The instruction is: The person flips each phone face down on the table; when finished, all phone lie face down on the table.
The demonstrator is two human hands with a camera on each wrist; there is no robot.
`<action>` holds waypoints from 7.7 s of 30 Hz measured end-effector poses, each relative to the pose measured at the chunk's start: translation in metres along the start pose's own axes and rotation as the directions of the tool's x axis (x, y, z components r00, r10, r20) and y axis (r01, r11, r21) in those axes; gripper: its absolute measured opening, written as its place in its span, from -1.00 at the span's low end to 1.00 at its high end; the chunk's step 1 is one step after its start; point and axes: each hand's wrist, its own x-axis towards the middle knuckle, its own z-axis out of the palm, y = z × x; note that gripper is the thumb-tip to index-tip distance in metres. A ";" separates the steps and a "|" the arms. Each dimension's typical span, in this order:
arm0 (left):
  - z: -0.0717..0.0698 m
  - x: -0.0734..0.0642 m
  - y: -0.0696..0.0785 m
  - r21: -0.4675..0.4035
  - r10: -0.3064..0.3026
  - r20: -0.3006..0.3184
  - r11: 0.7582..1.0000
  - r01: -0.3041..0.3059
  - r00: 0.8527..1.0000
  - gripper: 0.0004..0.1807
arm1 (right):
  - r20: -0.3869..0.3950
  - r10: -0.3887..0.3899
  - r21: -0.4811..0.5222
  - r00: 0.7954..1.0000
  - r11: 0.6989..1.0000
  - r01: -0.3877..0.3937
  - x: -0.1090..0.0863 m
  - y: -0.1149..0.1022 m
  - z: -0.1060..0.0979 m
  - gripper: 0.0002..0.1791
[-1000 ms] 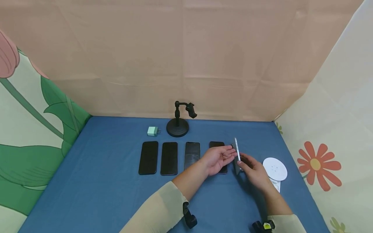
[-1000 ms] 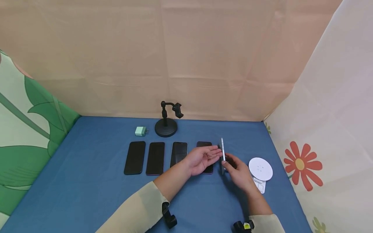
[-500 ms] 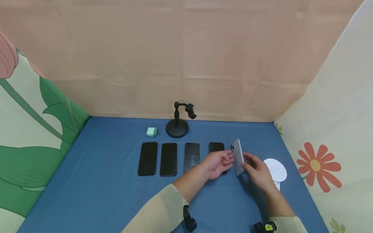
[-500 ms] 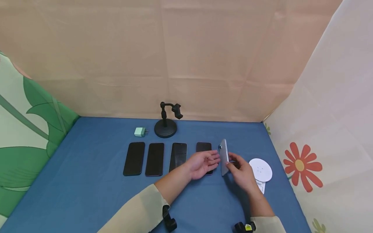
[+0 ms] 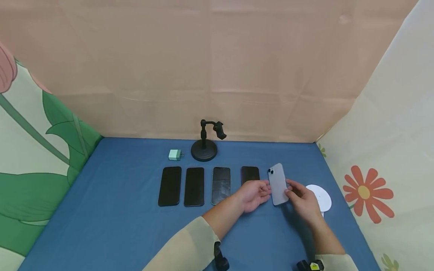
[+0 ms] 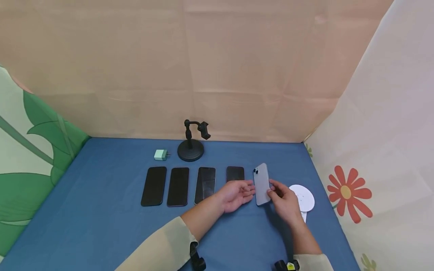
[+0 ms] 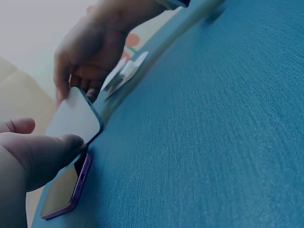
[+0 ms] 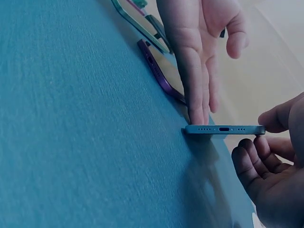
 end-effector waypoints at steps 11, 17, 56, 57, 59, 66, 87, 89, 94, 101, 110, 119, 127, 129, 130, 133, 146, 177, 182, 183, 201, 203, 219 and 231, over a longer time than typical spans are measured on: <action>0.002 -0.002 0.000 0.016 0.007 -0.001 1.000 -0.007 1.000 -0.25 | -0.014 -0.006 -0.105 1.000 0.994 0.004 -0.001 0.008 -0.007 -0.52; 0.002 -0.004 0.002 0.013 0.012 -0.010 1.000 -0.012 1.000 -0.26 | -0.010 0.005 -0.163 1.000 0.987 -0.006 0.000 0.009 -0.007 -0.52; -0.008 -0.012 0.011 0.049 0.038 -0.007 0.998 -0.038 0.999 -0.26 | 0.020 -0.020 -0.295 1.000 0.955 0.025 0.004 0.012 0.011 -0.51; -0.008 -0.012 0.011 0.049 0.037 -0.006 0.998 -0.037 0.999 -0.26 | 0.019 -0.016 -0.294 1.000 0.956 0.020 0.004 0.012 0.011 -0.50; -0.009 -0.013 0.012 0.051 0.037 -0.008 0.998 -0.036 0.999 -0.26 | 0.016 -0.013 -0.292 1.000 0.956 0.017 0.004 0.011 0.012 -0.50; -0.011 -0.014 0.013 0.043 0.031 -0.004 0.999 -0.031 1.000 -0.28 | -0.002 -0.032 -0.299 0.999 0.954 0.030 0.005 0.011 0.014 -0.50; -0.027 -0.025 0.020 0.066 0.058 -0.035 0.996 -0.056 0.998 -0.29 | 0.034 -0.074 -0.254 0.997 0.964 0.080 0.007 -0.007 0.028 -0.50; -0.029 -0.026 0.020 0.064 0.062 -0.040 0.996 -0.059 0.997 -0.29 | 0.033 -0.088 -0.252 0.996 0.963 0.093 0.007 -0.008 0.031 -0.51; -0.033 -0.030 0.023 0.053 0.070 -0.042 0.996 -0.068 0.997 -0.29 | 0.017 -0.124 -0.251 0.992 0.960 0.124 0.010 -0.011 0.039 -0.53; -0.041 -0.036 0.028 0.053 0.097 -0.063 0.994 -0.094 0.993 -0.32 | 0.023 -0.129 -0.233 0.991 0.964 0.131 0.009 -0.019 0.047 -0.55; -0.051 -0.045 0.034 0.071 0.128 -0.095 0.990 -0.121 0.987 -0.34 | 0.036 -0.141 -0.232 0.989 0.962 0.145 0.012 -0.025 0.058 -0.58; -0.055 -0.051 0.036 0.080 0.151 -0.129 0.987 -0.142 0.980 -0.38 | 0.070 -0.122 -0.178 0.990 0.975 0.133 0.011 -0.033 0.066 -0.54; -0.059 -0.049 0.035 0.099 0.170 -0.143 0.983 -0.157 0.975 -0.37 | 0.082 -0.113 -0.190 0.990 0.974 0.127 0.013 -0.037 0.069 -0.54; -0.060 -0.048 0.034 0.090 0.170 -0.144 0.983 -0.158 0.975 -0.36 | 0.083 -0.109 -0.192 0.991 0.974 0.123 0.013 -0.037 0.069 -0.54; -0.060 -0.048 0.034 0.089 0.169 -0.144 0.984 -0.157 0.975 -0.35 | 0.084 -0.108 -0.192 0.991 0.974 0.122 0.013 -0.037 0.069 -0.54; -0.061 -0.048 0.034 0.076 0.152 -0.144 0.987 -0.143 0.978 -0.32 | 0.086 -0.106 -0.186 0.991 0.975 0.120 0.014 -0.036 0.070 -0.54; -0.059 -0.047 0.034 0.029 0.140 -0.165 0.990 -0.137 0.976 -0.31 | 0.074 -0.106 -0.179 0.992 0.977 0.118 0.015 -0.033 0.069 -0.55; -0.054 -0.069 0.051 -0.081 0.171 -0.181 0.979 -0.188 0.968 -0.31 | 0.157 -0.064 -0.077 0.986 0.994 0.077 0.017 -0.042 0.082 -0.52; -0.053 -0.072 0.053 -0.101 0.179 -0.171 0.975 -0.198 0.969 -0.34 | 0.175 -0.051 -0.038 0.983 0.998 0.058 0.017 -0.045 0.084 -0.49; -0.053 -0.073 0.054 -0.103 0.178 -0.166 0.975 -0.197 0.970 -0.35 | 0.179 -0.044 -0.018 0.983 0.999 0.048 0.017 -0.046 0.085 -0.48; -0.043 -0.078 0.060 -0.123 0.181 -0.131 0.972 -0.198 0.975 -0.36 | 0.247 0.003 0.339 0.969 0.937 -0.090 0.015 -0.053 0.100 -0.43; -0.042 -0.078 0.060 -0.117 0.180 -0.127 0.974 -0.195 0.975 -0.36 | 0.242 0.013 0.333 0.970 0.938 -0.096 0.015 -0.053 0.101 -0.43; -0.045 -0.073 0.054 -0.124 0.167 -0.073 0.977 -0.175 0.983 -0.31 | 0.180 0.041 0.345 0.983 0.933 -0.102 0.019 -0.059 0.084 -0.43; -0.055 -0.061 0.044 -0.066 0.098 -0.159 0.992 -0.110 0.982 -0.23 | 0.146 0.104 0.207 0.984 0.969 -0.133 0.019 -0.051 0.072 -0.41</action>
